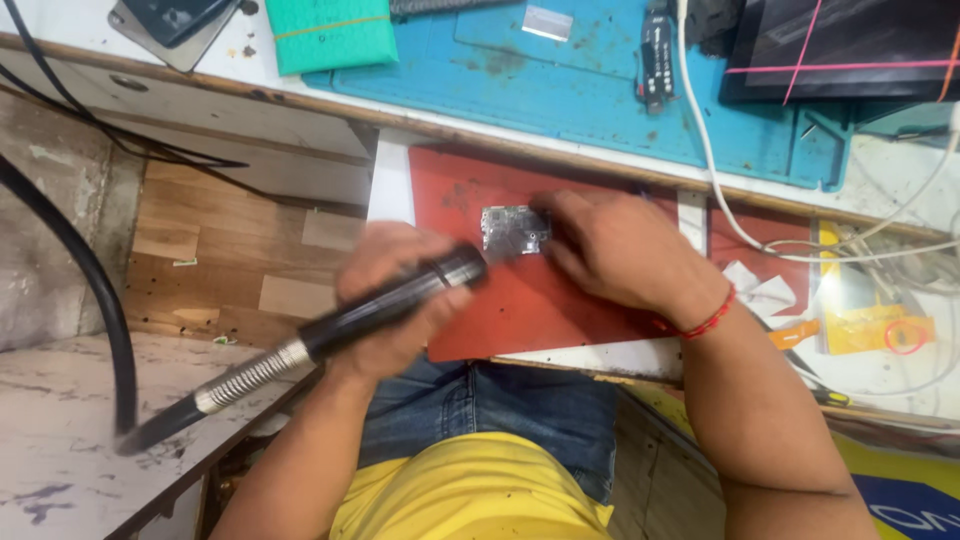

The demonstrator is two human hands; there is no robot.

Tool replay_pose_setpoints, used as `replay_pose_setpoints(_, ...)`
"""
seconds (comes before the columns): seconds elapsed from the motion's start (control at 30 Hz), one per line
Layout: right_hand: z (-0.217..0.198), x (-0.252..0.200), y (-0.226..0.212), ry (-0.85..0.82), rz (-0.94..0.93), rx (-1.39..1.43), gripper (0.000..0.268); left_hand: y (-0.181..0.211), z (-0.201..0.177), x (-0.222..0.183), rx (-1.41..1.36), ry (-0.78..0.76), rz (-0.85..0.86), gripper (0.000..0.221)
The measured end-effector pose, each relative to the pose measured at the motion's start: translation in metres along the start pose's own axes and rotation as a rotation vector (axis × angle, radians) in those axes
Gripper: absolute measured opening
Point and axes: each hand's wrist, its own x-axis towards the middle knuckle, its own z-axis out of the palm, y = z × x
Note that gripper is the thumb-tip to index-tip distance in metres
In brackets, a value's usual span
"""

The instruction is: The person uses a hot air gun to heat a small circuit board placed on a red mat. They repeatedly apply heat to different areas of the board while holding it steady with the other hand. The person then uses a small tool to scrape or clean the surface of the board.

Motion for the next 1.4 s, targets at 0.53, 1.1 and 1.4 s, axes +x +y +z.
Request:
replay_pose_setpoints(0.53,-0.004,0.004,-0.004,-0.093,0.114,0.044,0.039,0.001,-0.001,-0.006,0.054,0.040,-0.030,0.031)
replay_pose_setpoints(1.1,-0.004,0.006,-0.006,-0.050,0.051,0.001,0.038,0.004,0.000,0.000,0.157,0.065,-0.014,0.027)
replay_pose_setpoints(1.4,-0.005,0.003,-0.002,-0.017,0.038,-0.062,0.037,-0.005,-0.002,-0.005,0.116,0.158,-0.129,0.034)
